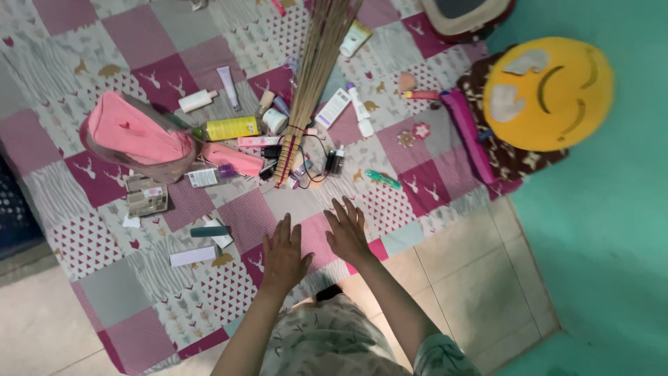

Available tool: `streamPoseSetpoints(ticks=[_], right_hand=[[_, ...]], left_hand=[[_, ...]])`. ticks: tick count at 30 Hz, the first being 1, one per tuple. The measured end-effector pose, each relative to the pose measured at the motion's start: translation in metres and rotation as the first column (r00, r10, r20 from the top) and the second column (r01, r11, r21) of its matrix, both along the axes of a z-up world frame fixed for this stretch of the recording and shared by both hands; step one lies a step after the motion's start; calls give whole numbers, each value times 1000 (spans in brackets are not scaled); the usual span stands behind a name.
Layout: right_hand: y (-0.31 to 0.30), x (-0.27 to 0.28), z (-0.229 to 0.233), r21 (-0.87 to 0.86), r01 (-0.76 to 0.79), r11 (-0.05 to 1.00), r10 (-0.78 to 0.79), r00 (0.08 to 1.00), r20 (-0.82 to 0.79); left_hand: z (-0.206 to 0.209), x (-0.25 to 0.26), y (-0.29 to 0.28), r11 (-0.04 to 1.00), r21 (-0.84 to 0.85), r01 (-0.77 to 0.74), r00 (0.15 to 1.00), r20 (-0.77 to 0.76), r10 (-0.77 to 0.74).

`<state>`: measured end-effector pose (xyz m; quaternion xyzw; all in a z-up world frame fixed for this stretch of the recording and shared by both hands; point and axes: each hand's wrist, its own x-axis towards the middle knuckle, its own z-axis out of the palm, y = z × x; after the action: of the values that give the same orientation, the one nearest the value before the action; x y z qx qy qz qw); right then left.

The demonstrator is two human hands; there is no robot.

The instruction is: The person gathers cosmetic jars, a charging cable, and a power bank from a bed, winds the cable by hand, and places the items into a dresser drawer.

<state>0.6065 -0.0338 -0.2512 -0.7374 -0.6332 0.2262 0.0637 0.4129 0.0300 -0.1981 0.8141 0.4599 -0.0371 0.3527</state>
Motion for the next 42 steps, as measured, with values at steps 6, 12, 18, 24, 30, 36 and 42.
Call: streamPoseSetpoints(ticks=[6, 12, 18, 24, 30, 36, 42], right_hand=[[38, 21, -91, -119, -67, 991, 71, 997, 23], [73, 27, -172, -200, -112, 973, 129, 989, 71], [80, 33, -213, -326, -101, 940, 153, 979, 135], [85, 39, -223, -491, -124, 862, 211, 969, 125], [81, 30, -209, -202, -163, 966, 177, 983, 53], [121, 25, -84, 297, -1, 955, 86, 958, -273], [134, 10, 55, 391, 77, 917, 128, 871, -474]], left_hand=[[-53, 11, 1, 998, 11, -65, 998, -18, 66], [-101, 7, 3, 986, 36, -163, 987, 16, 163], [-134, -1, 1, 981, 4, -195, 981, -17, 196], [-134, -9, -1, 979, 18, -203, 979, 3, 203], [-134, -23, -9, 976, -33, -214, 975, -63, 212], [-89, -35, -15, 967, -9, -253, 967, 40, 253], [-22, -45, -15, 956, -12, -294, 948, 120, 294]])
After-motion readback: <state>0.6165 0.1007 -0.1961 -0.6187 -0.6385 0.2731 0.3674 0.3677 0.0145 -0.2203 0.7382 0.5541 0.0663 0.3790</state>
